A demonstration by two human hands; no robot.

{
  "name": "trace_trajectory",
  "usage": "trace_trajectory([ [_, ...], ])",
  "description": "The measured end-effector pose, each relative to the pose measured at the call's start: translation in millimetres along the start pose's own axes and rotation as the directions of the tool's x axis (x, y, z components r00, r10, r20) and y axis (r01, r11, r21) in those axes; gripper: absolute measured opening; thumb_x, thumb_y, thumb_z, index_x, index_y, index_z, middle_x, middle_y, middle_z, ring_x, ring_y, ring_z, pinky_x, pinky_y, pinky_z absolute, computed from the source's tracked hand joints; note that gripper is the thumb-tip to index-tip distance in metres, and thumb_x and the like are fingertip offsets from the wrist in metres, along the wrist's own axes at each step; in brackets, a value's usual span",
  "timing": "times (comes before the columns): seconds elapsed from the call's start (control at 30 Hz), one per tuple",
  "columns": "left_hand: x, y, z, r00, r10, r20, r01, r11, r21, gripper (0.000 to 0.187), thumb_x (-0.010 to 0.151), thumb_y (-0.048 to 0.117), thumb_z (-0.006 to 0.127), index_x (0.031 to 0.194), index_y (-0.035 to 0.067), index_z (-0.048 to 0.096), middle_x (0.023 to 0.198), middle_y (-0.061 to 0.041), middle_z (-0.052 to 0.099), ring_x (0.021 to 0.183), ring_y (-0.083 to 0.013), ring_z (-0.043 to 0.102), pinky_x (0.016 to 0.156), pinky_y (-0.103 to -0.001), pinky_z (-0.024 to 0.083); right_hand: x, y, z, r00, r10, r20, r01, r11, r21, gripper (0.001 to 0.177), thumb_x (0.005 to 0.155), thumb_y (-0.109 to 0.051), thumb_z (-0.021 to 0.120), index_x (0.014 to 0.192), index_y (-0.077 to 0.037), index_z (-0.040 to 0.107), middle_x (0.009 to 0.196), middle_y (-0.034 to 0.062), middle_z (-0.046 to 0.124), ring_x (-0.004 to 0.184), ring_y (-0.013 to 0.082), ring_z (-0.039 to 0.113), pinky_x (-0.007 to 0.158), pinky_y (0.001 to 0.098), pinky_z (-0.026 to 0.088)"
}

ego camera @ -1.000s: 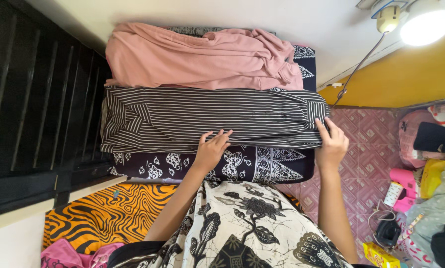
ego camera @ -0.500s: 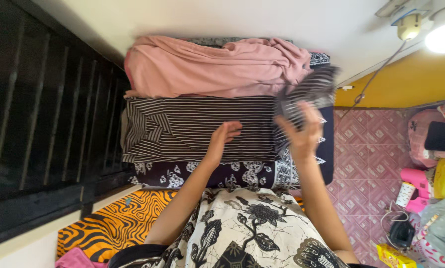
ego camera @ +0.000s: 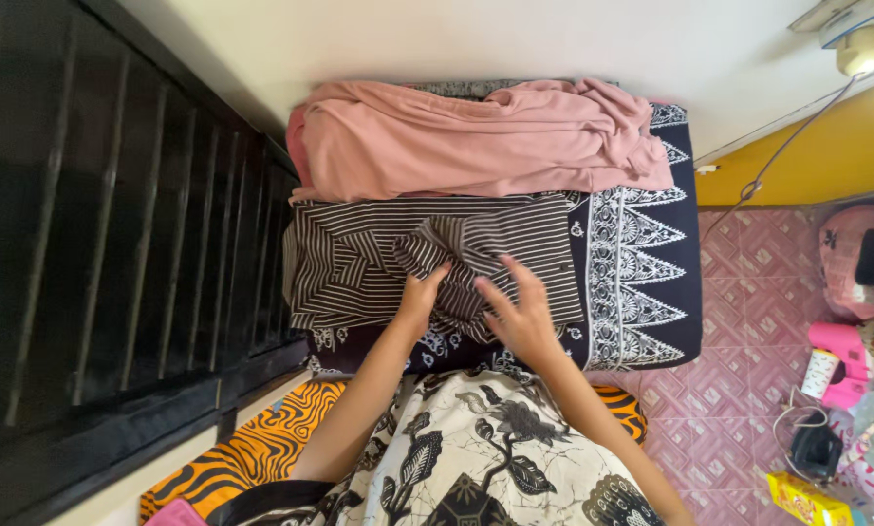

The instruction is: The person folds a striped shirt by smoothing it out on a flat surface, folding the sleeves inward, and then folding the bottom of the shirt upwards multiple times before placing the folded shirt into a closet.

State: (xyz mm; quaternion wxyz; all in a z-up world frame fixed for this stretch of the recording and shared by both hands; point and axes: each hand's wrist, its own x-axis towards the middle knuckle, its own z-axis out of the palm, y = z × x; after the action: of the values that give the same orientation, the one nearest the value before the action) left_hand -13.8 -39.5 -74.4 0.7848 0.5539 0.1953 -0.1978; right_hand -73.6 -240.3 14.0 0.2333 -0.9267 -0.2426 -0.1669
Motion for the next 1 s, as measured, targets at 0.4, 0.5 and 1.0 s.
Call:
trace_trajectory([
  [0.4, -12.6, 109.4, -98.6, 0.978, 0.179, -0.111, -0.168, 0.98, 0.102, 0.058, 0.083, 0.022, 0.076, 0.134, -0.001, 0.063, 0.129, -0.011, 0.07, 0.113, -0.0241, 0.065, 0.097, -0.037, 0.051, -30.3, -7.4, -13.2, 0.952, 0.298, -0.07, -0.304, 0.946, -0.114, 0.097, 0.069, -0.05, 0.085, 0.145, -0.005, 0.045, 0.147, 0.0241, 0.044, 0.13, 0.0417, 0.044, 0.105, 0.0562, 0.036],
  [0.5, -13.6, 110.7, -134.5, 0.95, 0.275, -0.149, -0.262, 0.96, 0.103, 0.066, 0.082, 0.022, 0.075, 0.142, 0.005, 0.053, 0.136, -0.007, 0.064, 0.12, -0.0209, 0.062, 0.101, -0.034, 0.048, -26.0, -11.1, -1.3, 0.913, 0.405, -0.058, -0.407, 0.912, -0.05, 0.098, 0.078, -0.046, 0.086, 0.155, -0.004, 0.042, 0.153, 0.0202, 0.047, 0.138, 0.0388, 0.049, 0.111, 0.0515, 0.039],
  [1.0, -21.6, 117.2, -136.5, 0.925, 0.328, -0.19, -0.318, 0.945, 0.081, 0.071, 0.079, 0.013, 0.074, 0.145, 0.003, 0.05, 0.141, -0.008, 0.059, 0.125, -0.022, 0.058, 0.103, -0.033, 0.046, -0.7, -6.0, 15.9, 0.872, 0.489, -0.024, -0.456, 0.829, 0.325, 0.099, 0.065, 0.02, 0.066, 0.156, -0.001, 0.036, 0.143, 0.0279, 0.054, 0.129, 0.0412, 0.057, 0.105, 0.0414, 0.05],
])
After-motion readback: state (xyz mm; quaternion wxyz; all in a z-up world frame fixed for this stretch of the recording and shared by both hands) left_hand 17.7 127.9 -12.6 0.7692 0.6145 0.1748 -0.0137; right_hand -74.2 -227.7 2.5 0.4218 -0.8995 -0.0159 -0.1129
